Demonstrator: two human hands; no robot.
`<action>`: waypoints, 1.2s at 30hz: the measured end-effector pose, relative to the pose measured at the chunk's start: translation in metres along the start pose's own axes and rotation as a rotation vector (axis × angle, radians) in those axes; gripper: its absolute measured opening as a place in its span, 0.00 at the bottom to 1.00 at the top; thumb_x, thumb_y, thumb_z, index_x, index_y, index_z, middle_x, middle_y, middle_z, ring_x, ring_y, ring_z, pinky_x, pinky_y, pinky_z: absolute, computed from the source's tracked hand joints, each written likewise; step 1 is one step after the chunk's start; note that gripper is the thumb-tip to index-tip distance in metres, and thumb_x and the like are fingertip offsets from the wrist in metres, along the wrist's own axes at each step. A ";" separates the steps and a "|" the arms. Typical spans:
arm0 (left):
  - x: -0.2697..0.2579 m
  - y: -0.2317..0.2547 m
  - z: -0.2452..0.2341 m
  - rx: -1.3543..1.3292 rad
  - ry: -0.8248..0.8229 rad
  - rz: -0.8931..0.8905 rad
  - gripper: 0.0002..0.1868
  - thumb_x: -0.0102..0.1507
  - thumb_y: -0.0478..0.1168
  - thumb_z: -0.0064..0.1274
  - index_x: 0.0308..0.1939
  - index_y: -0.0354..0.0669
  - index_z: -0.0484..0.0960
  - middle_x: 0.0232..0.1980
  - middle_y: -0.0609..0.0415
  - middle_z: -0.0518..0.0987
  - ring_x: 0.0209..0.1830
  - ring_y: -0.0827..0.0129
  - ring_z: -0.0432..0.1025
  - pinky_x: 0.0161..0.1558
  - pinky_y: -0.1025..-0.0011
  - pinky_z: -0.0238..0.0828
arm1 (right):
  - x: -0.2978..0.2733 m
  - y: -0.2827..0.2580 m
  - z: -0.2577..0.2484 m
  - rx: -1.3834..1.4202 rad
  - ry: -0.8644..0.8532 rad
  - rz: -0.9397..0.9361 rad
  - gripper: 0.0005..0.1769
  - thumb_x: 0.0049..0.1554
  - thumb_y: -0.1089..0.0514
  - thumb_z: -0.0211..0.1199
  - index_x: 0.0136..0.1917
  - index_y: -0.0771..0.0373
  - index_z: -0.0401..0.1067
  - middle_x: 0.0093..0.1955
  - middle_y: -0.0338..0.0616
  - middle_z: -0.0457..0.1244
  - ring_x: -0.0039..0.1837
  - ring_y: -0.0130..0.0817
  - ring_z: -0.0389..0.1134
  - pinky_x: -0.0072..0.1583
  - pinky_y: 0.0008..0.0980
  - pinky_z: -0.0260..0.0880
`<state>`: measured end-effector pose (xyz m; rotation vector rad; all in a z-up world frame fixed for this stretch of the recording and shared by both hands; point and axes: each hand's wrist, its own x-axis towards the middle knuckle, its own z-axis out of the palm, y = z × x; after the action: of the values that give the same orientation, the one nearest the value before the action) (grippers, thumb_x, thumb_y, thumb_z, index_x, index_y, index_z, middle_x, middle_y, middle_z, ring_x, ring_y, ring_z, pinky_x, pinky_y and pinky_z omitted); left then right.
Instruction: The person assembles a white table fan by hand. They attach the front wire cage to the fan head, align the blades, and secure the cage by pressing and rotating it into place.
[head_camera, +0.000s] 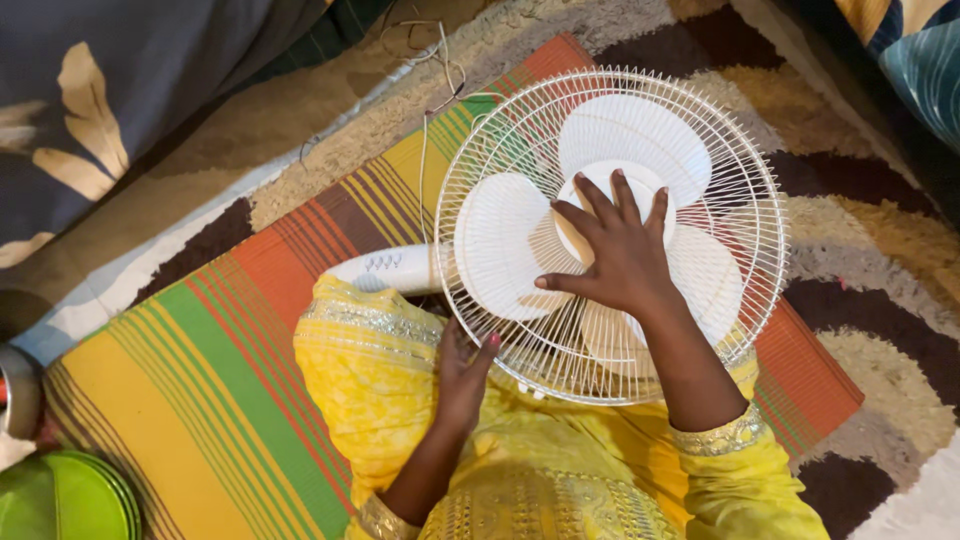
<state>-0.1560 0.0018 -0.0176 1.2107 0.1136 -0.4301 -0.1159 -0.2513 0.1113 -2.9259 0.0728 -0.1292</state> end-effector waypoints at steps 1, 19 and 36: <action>0.002 -0.003 -0.001 -0.016 0.001 0.027 0.36 0.64 0.35 0.60 0.74 0.36 0.61 0.68 0.47 0.73 0.67 0.64 0.68 0.67 0.66 0.64 | -0.001 -0.001 0.001 -0.006 0.000 -0.001 0.60 0.36 0.14 0.66 0.73 0.48 0.67 0.82 0.47 0.49 0.82 0.63 0.38 0.69 0.85 0.27; 0.004 -0.001 0.003 -0.200 0.114 -0.049 0.32 0.60 0.28 0.63 0.67 0.34 0.71 0.54 0.51 0.78 0.50 0.71 0.75 0.52 0.72 0.74 | -0.068 -0.068 0.018 0.011 0.050 -0.123 0.59 0.44 0.21 0.67 0.78 0.56 0.63 0.82 0.53 0.50 0.83 0.67 0.42 0.74 0.79 0.33; -0.007 0.022 0.014 -0.061 0.075 -0.002 0.30 0.63 0.31 0.61 0.69 0.38 0.72 0.55 0.54 0.80 0.52 0.71 0.75 0.50 0.72 0.74 | -0.065 -0.077 0.019 0.051 0.057 -0.126 0.59 0.41 0.26 0.72 0.77 0.57 0.64 0.83 0.52 0.50 0.83 0.64 0.41 0.73 0.79 0.33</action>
<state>-0.1563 -0.0025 0.0091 1.1667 0.1917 -0.3805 -0.1753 -0.1685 0.1035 -2.8756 -0.1045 -0.2303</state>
